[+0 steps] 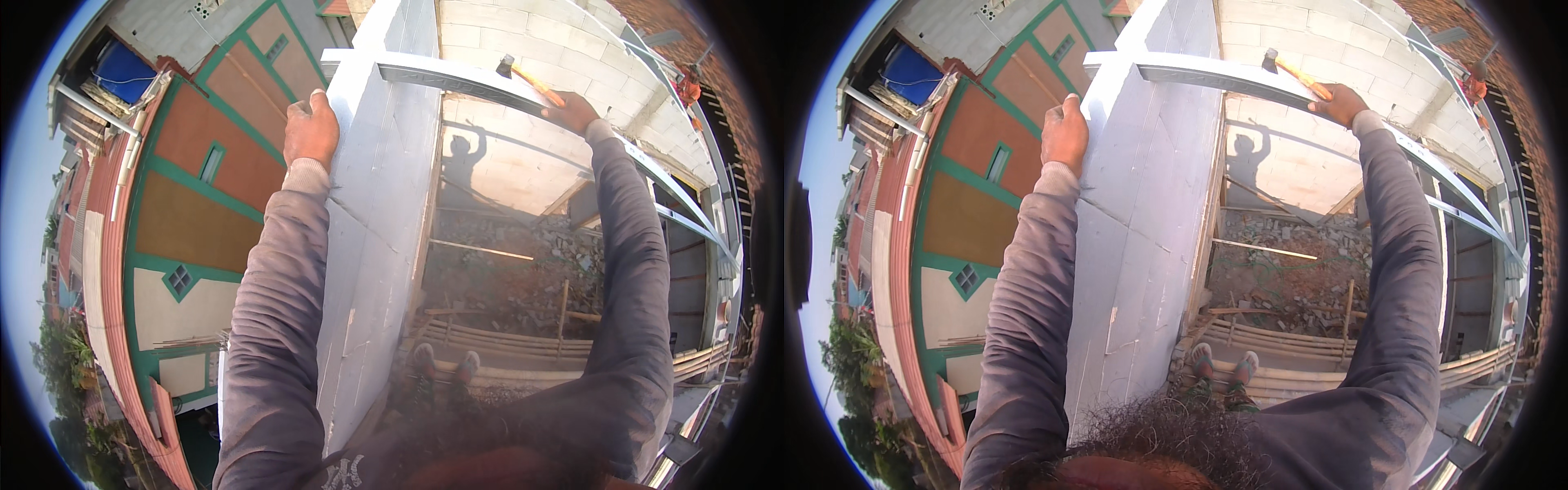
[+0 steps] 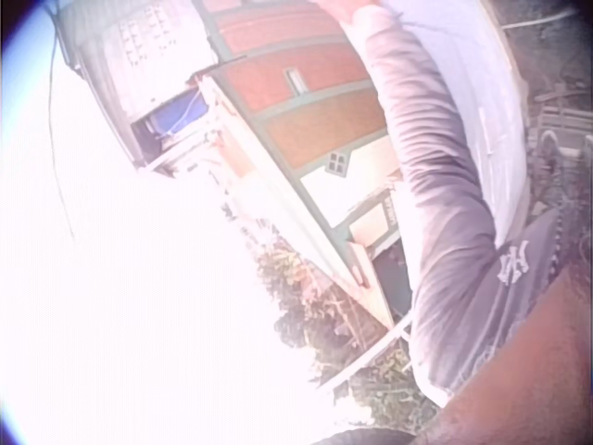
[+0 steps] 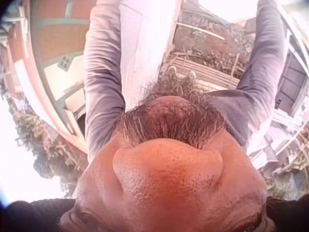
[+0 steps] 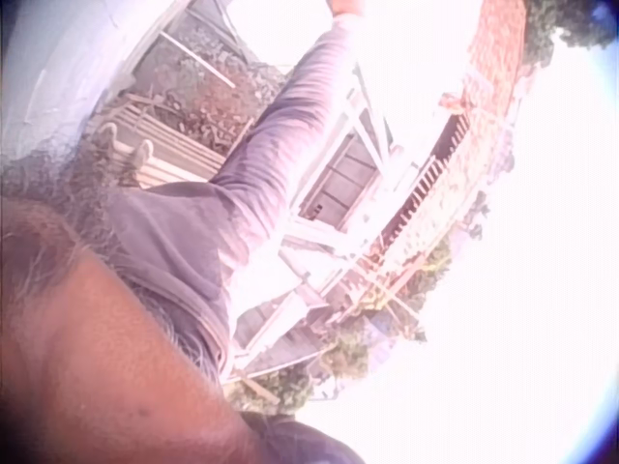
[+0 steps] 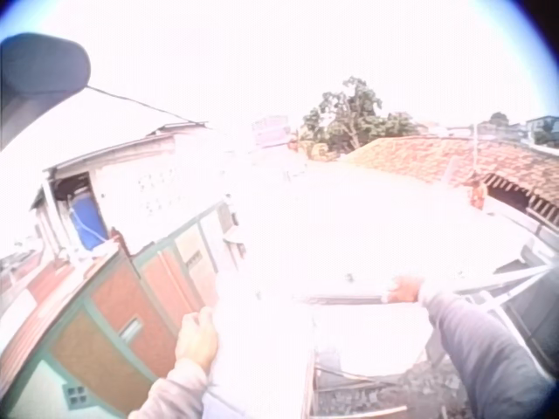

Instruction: The person installs metal roof framing on top of a concrete block wall by positioning a long metal stud and hammering it into place.

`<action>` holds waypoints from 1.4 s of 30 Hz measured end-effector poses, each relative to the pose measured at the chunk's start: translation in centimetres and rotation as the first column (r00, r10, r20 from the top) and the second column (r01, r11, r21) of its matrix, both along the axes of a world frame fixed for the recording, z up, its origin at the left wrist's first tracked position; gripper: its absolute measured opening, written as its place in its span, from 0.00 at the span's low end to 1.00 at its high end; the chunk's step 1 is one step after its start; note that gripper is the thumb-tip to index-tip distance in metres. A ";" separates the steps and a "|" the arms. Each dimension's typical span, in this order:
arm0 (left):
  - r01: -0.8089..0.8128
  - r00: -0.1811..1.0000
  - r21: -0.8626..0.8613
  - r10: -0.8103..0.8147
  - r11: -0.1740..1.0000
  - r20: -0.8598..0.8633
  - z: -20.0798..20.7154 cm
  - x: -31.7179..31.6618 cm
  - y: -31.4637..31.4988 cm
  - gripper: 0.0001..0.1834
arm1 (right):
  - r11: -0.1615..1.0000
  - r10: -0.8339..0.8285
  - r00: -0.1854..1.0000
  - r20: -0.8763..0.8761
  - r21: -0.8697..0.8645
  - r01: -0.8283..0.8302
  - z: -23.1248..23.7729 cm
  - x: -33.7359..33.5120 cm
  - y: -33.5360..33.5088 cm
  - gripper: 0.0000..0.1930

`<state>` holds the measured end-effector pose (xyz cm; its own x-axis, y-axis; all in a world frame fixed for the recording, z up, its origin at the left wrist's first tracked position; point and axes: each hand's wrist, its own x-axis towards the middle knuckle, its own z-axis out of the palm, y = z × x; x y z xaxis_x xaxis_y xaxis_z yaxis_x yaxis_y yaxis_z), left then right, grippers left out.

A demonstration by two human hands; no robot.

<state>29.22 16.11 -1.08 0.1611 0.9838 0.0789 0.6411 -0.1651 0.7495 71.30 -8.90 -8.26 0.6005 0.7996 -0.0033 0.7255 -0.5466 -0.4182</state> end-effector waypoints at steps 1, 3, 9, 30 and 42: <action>0.003 1.000 -0.002 -0.003 1.000 0.000 0.1 0.0 -0.1 0.38 | 1.000 -0.002 1.000 0.003 0.011 0.002 0.0 -0.2 -0.2 0.28; -0.004 1.000 -0.004 0.004 1.000 -0.011 0.1 0.1 -0.2 0.38 | 1.000 -0.029 1.000 -0.012 0.011 0.029 -0.1 -0.7 -0.2 0.29; 0.010 0.999 -0.008 -0.010 1.000 -0.051 0.4 0.2 -0.5 0.37 | 0.958 -0.096 0.978 0.183 0.285 0.041 -2.5 -2.4 -1.9 0.27; 0.201 0.948 0.033 -0.186 0.979 -0.259 0.0 -0.9 -0.3 0.47 | 0.621 -0.757 0.528 -0.384 -0.175 0.764 -22.1 -51.2 -44.1 0.14; 0.325 0.900 0.091 -0.278 0.941 -0.335 -1.8 1.9 0.2 0.53 | -0.414 -0.896 -0.357 -0.264 0.206 0.887 -25.4 -65.2 -65.2 0.17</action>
<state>31.17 16.28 -2.84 0.4873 0.8663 0.1093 0.7409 -0.4765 0.4734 6.12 -74.09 -33.70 0.4957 -0.8685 0.0033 -0.6205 -0.3568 -0.6983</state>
